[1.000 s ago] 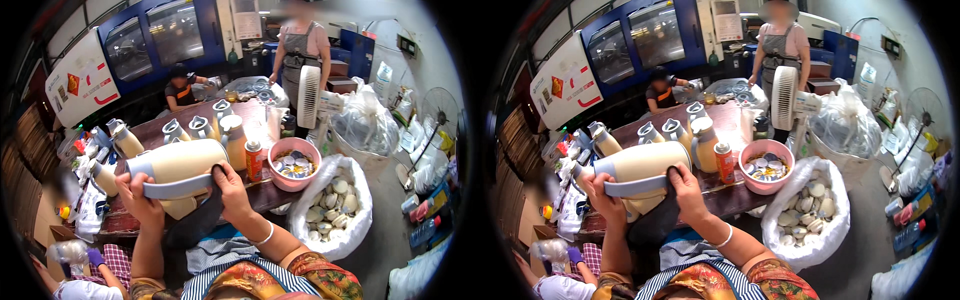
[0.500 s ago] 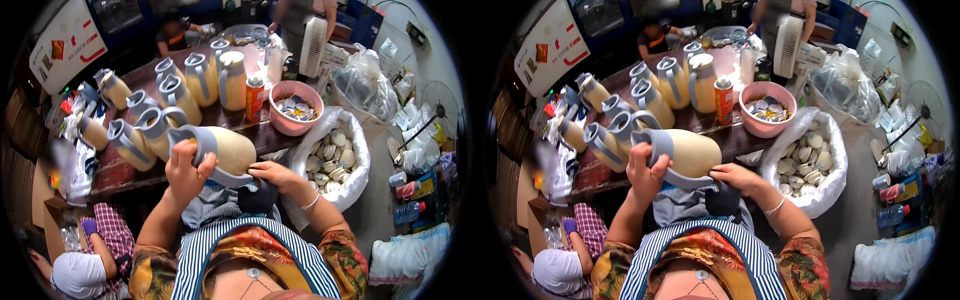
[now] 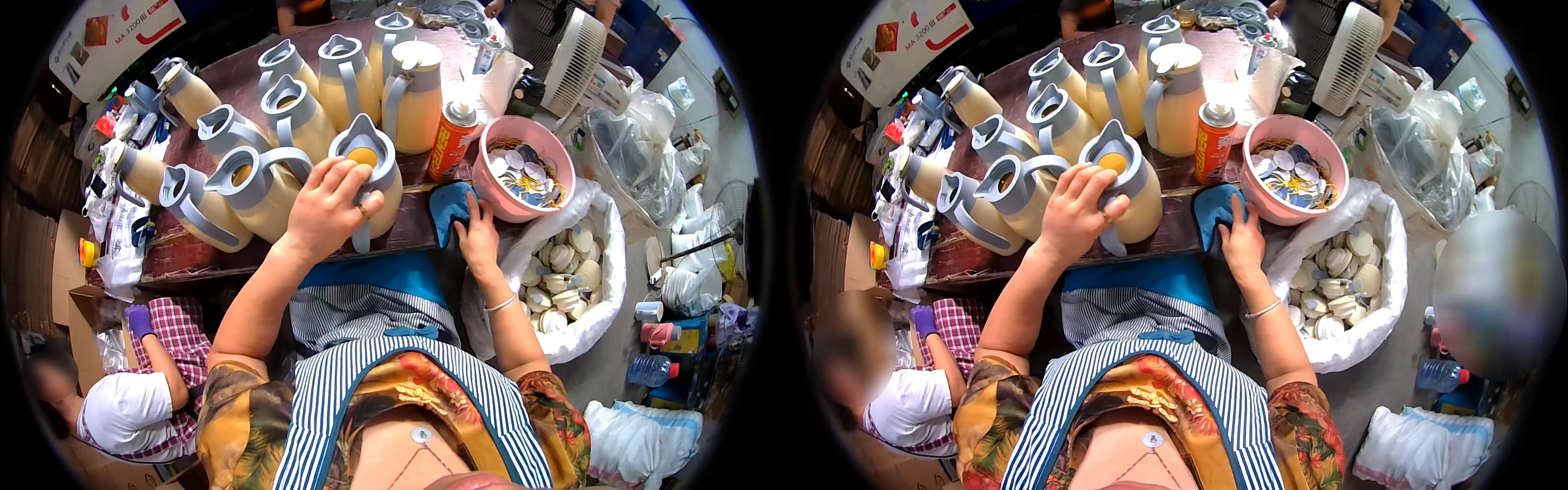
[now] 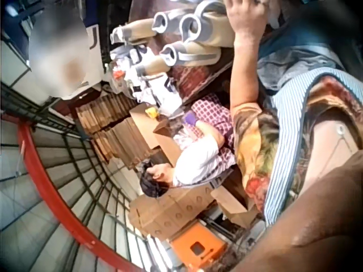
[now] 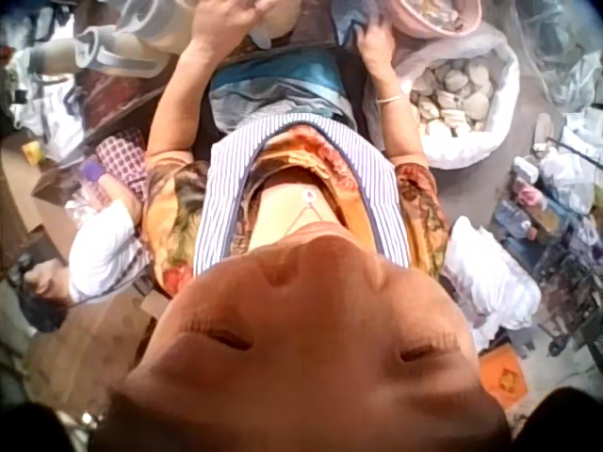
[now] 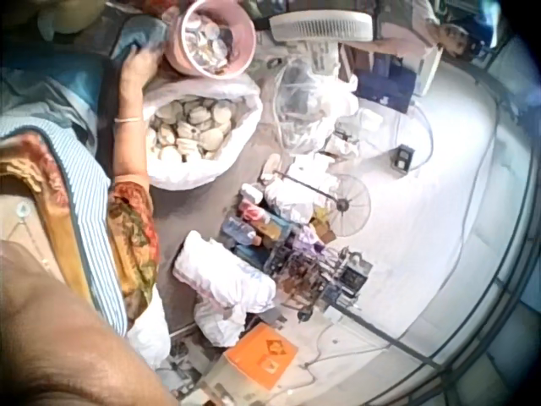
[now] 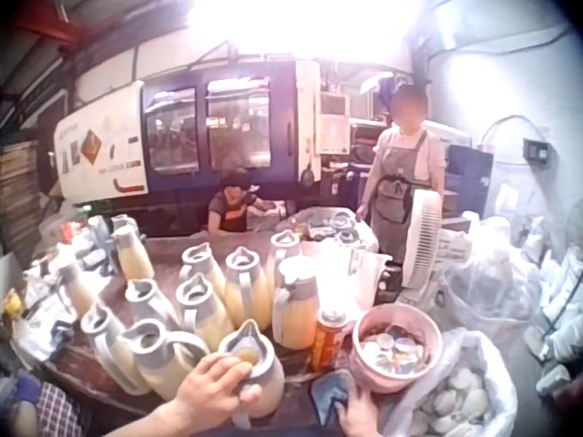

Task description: The person assembles thermoses by placing components into the lids, wiping the outer surfaces with a cloth, and applying small labels or rubber bands to the handles.

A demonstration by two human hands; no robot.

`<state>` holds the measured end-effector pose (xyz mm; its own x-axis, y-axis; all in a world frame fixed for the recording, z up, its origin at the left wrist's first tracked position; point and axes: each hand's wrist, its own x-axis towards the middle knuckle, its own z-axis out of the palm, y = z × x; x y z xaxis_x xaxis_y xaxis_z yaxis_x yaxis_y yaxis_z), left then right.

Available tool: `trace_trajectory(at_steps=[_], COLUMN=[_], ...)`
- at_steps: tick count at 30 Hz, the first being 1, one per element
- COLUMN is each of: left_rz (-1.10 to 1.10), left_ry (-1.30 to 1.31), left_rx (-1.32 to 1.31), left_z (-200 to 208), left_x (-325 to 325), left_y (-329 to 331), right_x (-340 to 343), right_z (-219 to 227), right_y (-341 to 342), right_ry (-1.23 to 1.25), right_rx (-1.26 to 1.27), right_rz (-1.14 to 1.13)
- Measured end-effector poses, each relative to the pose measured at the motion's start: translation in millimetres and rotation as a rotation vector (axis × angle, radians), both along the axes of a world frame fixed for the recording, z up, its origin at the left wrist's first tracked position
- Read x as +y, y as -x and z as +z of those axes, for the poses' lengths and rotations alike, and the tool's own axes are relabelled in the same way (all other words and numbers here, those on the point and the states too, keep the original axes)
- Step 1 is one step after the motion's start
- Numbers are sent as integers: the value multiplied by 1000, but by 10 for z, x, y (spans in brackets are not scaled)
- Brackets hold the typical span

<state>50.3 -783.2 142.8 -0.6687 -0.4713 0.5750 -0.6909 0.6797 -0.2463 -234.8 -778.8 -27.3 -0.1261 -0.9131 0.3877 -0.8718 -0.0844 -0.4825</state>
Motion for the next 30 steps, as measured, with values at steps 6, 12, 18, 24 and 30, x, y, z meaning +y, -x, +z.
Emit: trace_trajectory(at_steps=[6,12,18,24,30], left_rz=[-32,149,-104,-96,-44], left_ry=[-140,-624,-1008,-1070,-1056], left_rx=[611,1050,1301,1165,1077], left_z=[-326,-1019,-1017,-1034,-987], left_x=[98,668,595,663,662], left_y=[-155,67,104,130,90], right_x=[-646,-334,35,-283,-1513], right_z=[-131,292,736,1144,738], right_y=[-208,-476,-18,1298,1599], right_ry=[55,-112,220,131,-240], right_rx=[323,489,264,291,326], right_rz=[-36,-111,285,-172,200])
